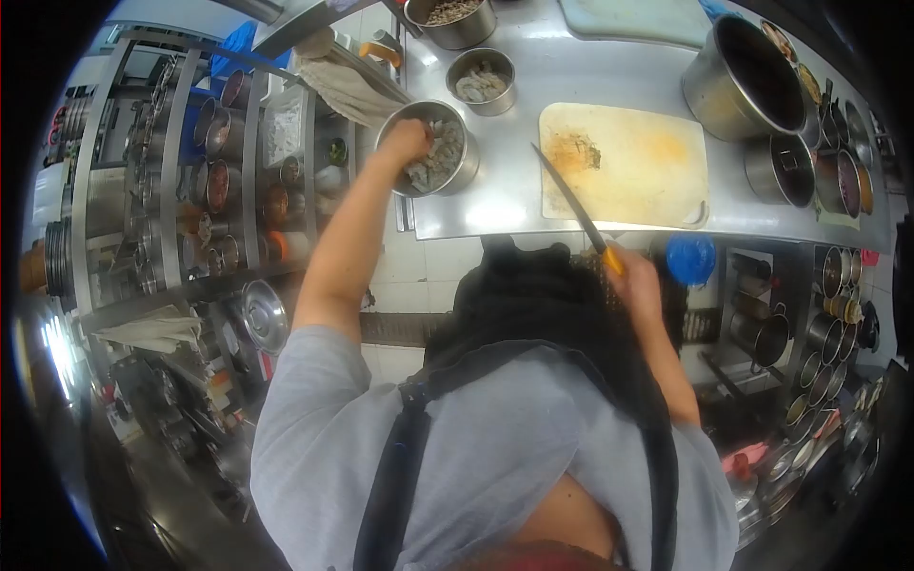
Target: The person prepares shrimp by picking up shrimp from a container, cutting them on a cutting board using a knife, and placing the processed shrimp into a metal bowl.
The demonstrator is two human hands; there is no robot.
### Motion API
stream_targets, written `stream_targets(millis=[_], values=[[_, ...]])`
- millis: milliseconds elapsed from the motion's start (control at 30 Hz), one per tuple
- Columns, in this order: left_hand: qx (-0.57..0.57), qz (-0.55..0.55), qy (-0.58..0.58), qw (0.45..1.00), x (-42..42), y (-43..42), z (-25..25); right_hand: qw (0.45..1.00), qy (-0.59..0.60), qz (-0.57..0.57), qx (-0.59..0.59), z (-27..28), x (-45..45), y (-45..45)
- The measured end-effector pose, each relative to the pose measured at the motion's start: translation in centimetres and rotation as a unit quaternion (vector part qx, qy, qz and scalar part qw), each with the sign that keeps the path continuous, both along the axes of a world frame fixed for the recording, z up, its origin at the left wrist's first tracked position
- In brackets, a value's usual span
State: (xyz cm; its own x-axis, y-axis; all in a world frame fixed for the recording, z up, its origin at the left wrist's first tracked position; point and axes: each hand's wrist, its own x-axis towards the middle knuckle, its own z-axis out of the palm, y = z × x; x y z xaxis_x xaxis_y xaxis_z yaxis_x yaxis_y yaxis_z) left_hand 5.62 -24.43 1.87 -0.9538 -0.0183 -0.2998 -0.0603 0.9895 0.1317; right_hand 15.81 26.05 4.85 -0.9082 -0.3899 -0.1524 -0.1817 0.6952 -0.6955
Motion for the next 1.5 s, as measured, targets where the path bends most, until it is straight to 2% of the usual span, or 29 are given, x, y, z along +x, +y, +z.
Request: stream_targets(millis=[100, 167, 233, 267, 300, 367, 467, 633, 733, 833, 900, 933, 967, 1067, 1100, 1167, 1200, 1267, 1300, 1367, 1400, 1467, 1500], values=[[0.012, 0.003, 0.065, 0.998, 1.7, 0.0, -3.9, 0.999, 0.04, -0.03, 0.002, -1.6, -0.4, 0.9], [0.007, 0.029, 0.046, 0.998, 1.7, 0.9, -0.9, 0.997, 0.048, -0.06, 0.026, -1.4, -0.8, 1.6], [-0.081, 0.09, -0.014, 0.992, 1.0, 0.8, 2.0, 0.993, 0.054, -0.094, 0.047, -1.1, -0.8, 2.3], [-0.112, 0.047, -0.066, 0.99, 1.2, 1.5, 4.1, 0.991, 0.063, -0.108, 0.044, -0.8, -0.8, 2.7], [-0.11, 0.051, -0.067, 0.99, 1.6, 1.5, 2.9, 0.989, 0.073, -0.12, 0.041, -0.6, -1.0, 3.0], [-0.131, 0.103, 0.002, 0.986, 2.0, 0.9, -0.4, 0.987, 0.095, -0.111, 0.064, -0.9, -1.0, 3.1], [-0.104, 0.127, 0.004, 0.986, 2.6, 2.0, -1.2, 0.991, 0.063, -0.114, 0.027, -0.4, -0.3, 2.1], [-0.107, 0.144, 0.003, 0.984, 3.2, 2.5, -0.6, 0.999, 0.012, -0.043, -0.015, 1.7, 0.6, -1.0], [-0.115, 0.13, 0.002, 0.985, 3.4, 2.7, 0.4, 0.999, 0.012, -0.042, 0.022, -0.7, 0.2, -0.9], [-0.067, 0.173, -0.005, 0.983, 2.8, 2.8, 2.6, 0.997, 0.006, -0.068, 0.046, -2.0, -0.7, -0.1], [0.085, 0.216, 0.079, 0.97, 2.5, 3.1, 4.5, 0.995, 0.016, -0.088, 0.04, -2.1, -1.0, 0.5], [0.148, 0.203, 0.089, 0.964, 2.4, 3.8, 5.7, 0.993, 0.036, -0.105, 0.028, -1.8, -1.2, 0.7], [0.149, 0.201, 0.089, 0.964, 2.1, 4.8, 6.7, 0.991, 0.057, -0.121, 0.016, -1.5, -1.3, 0.9], [0.335, 0.181, -0.004, 0.925, 0.4, 10.4, 9.2, 0.99, 0.048, -0.133, -0.003, -1.0, -1.1, 1.2], [0.375, 0.19, -0.03, 0.907, -0.3, 12.3, 9.4, 0.99, 0.049, -0.135, -0.004, -1.1, -0.8, 1.2], [0.393, 0.13, -0.051, 0.909, -2.8, 13.8, 4.6, 0.993, 0.02, -0.117, -0.023, -1.6, -0.2, 0.9], [0.393, 0.126, -0.051, 0.909, -3.7, 15.3, 4.1, 0.994, 0.01, -0.111, -0.023, -0.2, 0.0, 0.3], [0.275, 0.106, -0.049, 0.954, -4.9, 18.3, 3.2, 0.994, 0.014, -0.11, -0.008, -1.4, 0.5, 0.0], [0.275, 0.1, -0.052, 0.955, -5.2, 19.3, 2.3, 0.994, 0.016, -0.106, 0.006, -1.7, 0.7, -0.2], [0.168, 0.064, 0.09, 0.98, -5.3, 21.0, 0.6, 0.993, 0.022, -0.114, 0.011, -2.1, 0.9, -0.4], [0.167, 0.058, 0.084, 0.981, -5.0, 21.5, 0.0, 0.991, 0.009, -0.13, -0.022, -1.7, 1.0, -0.7], [0.151, -0.009, 0.187, 0.971, -4.1, 22.3, -1.0, 0.986, 0.0, -0.148, -0.073, -1.8, 1.3, -0.8], [0.151, -0.014, 0.184, 0.971, -3.4, 22.5, -1.5, 0.985, -0.001, -0.153, -0.074, -2.2, 1.4, -0.8]])
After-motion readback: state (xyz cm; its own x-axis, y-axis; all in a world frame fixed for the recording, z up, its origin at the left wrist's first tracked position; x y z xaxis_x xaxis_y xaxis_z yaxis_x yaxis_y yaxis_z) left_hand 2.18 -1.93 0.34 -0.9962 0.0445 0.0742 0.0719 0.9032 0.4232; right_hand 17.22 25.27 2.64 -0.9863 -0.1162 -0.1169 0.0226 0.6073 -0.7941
